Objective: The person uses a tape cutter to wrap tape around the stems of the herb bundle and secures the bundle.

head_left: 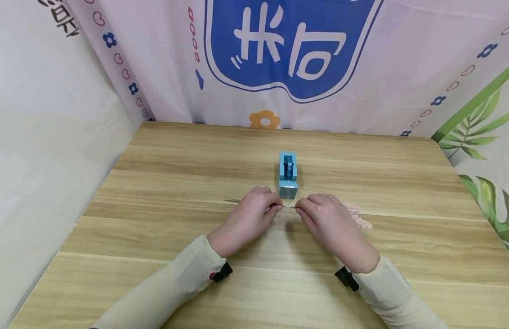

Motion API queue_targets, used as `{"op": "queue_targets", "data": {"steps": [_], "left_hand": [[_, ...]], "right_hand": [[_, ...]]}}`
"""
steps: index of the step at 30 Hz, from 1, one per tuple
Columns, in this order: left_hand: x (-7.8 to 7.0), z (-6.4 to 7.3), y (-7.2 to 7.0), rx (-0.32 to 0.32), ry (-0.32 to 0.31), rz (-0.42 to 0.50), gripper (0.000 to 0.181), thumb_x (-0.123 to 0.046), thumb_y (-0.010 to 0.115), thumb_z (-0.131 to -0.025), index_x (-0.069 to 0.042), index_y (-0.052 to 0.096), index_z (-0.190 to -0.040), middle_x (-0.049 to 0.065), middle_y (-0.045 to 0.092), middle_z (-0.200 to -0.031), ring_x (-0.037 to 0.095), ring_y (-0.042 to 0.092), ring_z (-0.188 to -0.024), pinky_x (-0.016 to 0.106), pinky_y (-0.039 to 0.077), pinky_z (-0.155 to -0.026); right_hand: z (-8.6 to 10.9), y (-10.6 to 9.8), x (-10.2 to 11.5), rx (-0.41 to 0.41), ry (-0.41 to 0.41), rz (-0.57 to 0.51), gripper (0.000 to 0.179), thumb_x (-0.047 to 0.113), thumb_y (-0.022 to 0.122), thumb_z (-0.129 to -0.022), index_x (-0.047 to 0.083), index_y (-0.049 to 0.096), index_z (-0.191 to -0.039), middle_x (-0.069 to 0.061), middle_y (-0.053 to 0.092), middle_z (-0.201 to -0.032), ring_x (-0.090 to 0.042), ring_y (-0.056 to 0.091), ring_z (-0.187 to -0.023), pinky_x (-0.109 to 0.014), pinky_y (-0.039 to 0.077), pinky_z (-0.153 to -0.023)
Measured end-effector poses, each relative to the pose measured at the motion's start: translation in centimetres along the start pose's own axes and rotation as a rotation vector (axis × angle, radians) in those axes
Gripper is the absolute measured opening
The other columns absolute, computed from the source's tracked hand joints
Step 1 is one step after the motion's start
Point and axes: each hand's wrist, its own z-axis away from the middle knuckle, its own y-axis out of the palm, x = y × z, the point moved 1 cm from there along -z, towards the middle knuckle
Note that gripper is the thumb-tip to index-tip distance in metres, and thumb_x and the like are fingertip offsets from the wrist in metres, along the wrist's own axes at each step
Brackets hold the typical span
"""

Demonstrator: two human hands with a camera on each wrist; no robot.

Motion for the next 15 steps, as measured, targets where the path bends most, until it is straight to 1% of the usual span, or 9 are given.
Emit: {"op": "queue_targets", "data": {"steps": [4, 6, 11, 15], "left_hand": [[0.05, -0.05, 0.03, -0.008, -0.004, -0.003, 0.008, -0.009, 0.071, -0.1, -0.006, 0.078, -0.099, 0.003, 0.069, -0.089, 0.014, 0.056, -0.08, 0.027, 0.05, -0.073], [0.01, -0.07, 0.04, -0.001, -0.014, -0.006, 0.008, -0.01, 0.071, -0.1, -0.006, 0.078, -0.1, 0.002, 0.068, -0.089, 0.012, 0.055, -0.078, 0.026, 0.05, -0.071], [-0.09, -0.23, 0.05, 0.048, -0.046, -0.007, 0.013, -0.011, 0.068, -0.102, -0.005, 0.078, -0.104, 0.004, 0.071, -0.09, 0.013, 0.056, -0.077, 0.026, 0.05, -0.071], [-0.01, -0.36, 0.06, 0.078, -0.055, -0.002, 0.016, -0.012, 0.066, -0.104, -0.003, 0.079, -0.105, 0.005, 0.071, -0.089, 0.014, 0.056, -0.076, 0.027, 0.051, -0.071]], "right_hand": [[-0.08, 0.04, 0.03, 0.002, -0.001, 0.01, 0.006, 0.012, 0.074, -0.097, 0.009, 0.078, -0.101, 0.0, 0.076, -0.091, -0.019, 0.073, -0.089, -0.042, 0.059, -0.089], [-0.11, 0.06, 0.01, 0.007, 0.001, 0.012, 0.006, 0.012, 0.074, -0.097, 0.009, 0.079, -0.101, 0.0, 0.076, -0.091, -0.019, 0.073, -0.089, -0.041, 0.059, -0.089], [-0.09, 0.08, -0.11, 0.002, -0.001, 0.004, 0.005, 0.01, 0.075, -0.096, 0.009, 0.079, -0.099, -0.001, 0.075, -0.09, -0.019, 0.073, -0.088, -0.042, 0.058, -0.088], [-0.02, 0.18, -0.23, -0.015, 0.001, -0.007, 0.004, 0.009, 0.076, -0.095, 0.01, 0.078, -0.098, -0.001, 0.075, -0.089, -0.02, 0.072, -0.088, -0.043, 0.058, -0.088]]}}
